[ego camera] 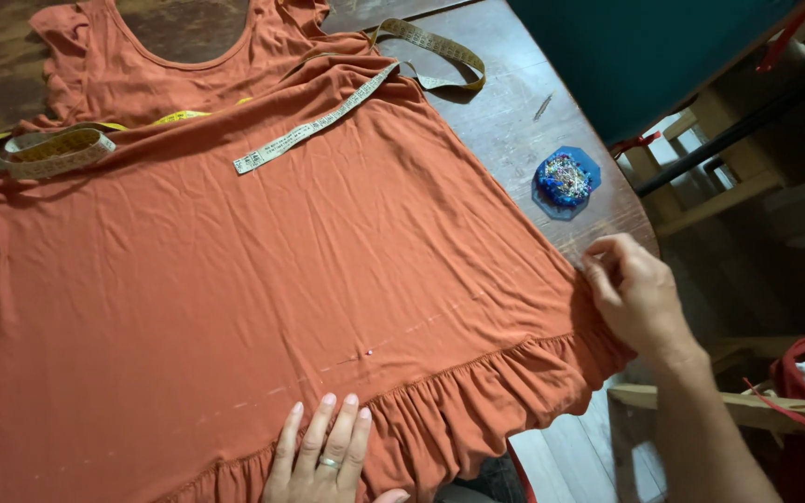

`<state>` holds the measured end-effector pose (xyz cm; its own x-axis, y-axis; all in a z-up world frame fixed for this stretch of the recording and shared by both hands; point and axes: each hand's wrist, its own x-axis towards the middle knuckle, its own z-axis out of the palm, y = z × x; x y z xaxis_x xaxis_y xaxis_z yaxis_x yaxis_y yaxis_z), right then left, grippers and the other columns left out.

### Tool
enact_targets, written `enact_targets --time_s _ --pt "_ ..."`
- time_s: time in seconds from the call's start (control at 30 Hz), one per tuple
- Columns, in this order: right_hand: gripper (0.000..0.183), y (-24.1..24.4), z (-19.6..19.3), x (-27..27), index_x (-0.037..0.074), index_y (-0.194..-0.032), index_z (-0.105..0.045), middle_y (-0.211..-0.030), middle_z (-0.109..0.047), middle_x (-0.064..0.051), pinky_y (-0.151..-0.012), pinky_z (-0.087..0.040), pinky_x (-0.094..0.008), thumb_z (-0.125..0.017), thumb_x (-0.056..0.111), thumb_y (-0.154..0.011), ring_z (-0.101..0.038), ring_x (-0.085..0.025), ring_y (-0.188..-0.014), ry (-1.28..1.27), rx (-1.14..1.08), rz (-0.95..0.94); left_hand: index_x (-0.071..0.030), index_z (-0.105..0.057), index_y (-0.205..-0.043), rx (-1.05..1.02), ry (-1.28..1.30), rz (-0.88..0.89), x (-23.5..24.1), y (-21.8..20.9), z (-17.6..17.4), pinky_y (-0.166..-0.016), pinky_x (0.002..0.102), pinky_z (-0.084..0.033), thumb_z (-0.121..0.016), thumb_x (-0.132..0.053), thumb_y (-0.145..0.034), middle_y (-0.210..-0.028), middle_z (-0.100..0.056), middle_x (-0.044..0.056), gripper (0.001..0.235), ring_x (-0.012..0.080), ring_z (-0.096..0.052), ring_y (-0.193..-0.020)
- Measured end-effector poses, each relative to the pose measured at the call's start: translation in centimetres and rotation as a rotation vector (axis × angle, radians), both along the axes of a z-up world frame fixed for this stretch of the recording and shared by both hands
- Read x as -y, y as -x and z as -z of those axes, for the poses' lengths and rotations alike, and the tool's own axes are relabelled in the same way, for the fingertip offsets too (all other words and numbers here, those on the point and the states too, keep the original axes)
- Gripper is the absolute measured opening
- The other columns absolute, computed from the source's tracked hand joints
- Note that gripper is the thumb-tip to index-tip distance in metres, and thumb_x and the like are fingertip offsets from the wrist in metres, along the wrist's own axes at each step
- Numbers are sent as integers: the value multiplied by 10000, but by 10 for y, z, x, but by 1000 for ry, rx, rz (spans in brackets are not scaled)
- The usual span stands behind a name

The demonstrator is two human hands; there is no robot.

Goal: The person pins the hem of an orange sleeveless top to create a ruffled effect. They use their hands to gather the fabric and secure it with pins from a blue pincushion.

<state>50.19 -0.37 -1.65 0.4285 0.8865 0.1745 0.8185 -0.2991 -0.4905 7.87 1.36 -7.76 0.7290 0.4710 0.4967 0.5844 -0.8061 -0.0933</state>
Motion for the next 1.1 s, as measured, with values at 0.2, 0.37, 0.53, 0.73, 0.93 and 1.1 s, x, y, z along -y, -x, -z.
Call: enact_targets --time_s 0.2,0.37,0.53,0.73,0.93,1.1 --pt "186 -41 9 -8 82 -1025 -641 -914 -607 -93 -731 -458 -379 -615 73 -841 -579 -246 -789 138 22 27 -97 -564 -1339 -39 59 0 2 1 -2 -1090 547 -420 -431 -957 -820 -1391 -563 97 1014 303 -509 -1316" --pt "192 -59 15 -24 81 -970 -646 -1001 -601 -94 -761 -448 -353 -558 -26 -837 -574 -245 -850 52 0 -81 -113 -546 -1354 -57 82 -20 4 2 3 -1108 537 -401 -350 -927 -852 -1409 -546 78 976 292 -488 -1331" --pt "101 -41 3 -31 82 -957 -677 -1031 -610 -81 -760 -478 -330 -634 -2 -920 -607 -220 -867 24 -57 -77 -101 -604 -1271 37 -70 12 -6 -4 1 -1035 513 -463 -228 -836 -952 -1306 -627 87 885 296 -576 -1231" --pt "136 -59 -10 -38 94 -1016 -734 -1049 -679 -79 -746 -529 -280 -736 39 -892 -643 -174 -843 -39 -10 -189 -92 -636 -1223 98 -170 43 -11 -6 1 -982 505 -500 -224 -771 -1000 -1222 -678 96 825 300 -623 -1164" --pt "88 -60 -63 -89 111 -996 -770 -958 -725 -36 -676 -477 -343 -705 133 -941 -632 -187 -731 207 170 -207 -123 -620 -1194 106 -295 48 -20 -8 5 -949 466 -527 -425 -148 -1046 -1195 -693 55 246 260 -651 -1116" --pt "131 -49 -72 -126 174 -983 -796 -949 -768 -1 -751 -520 -349 -690 208 -915 -687 -178 -820 565 223 -192 -132 -620 -1189 94 -281 49 -16 -5 3 -945 465 -531 -461 -147 -1038 -1197 -686 47 220 250 -642 -1125"
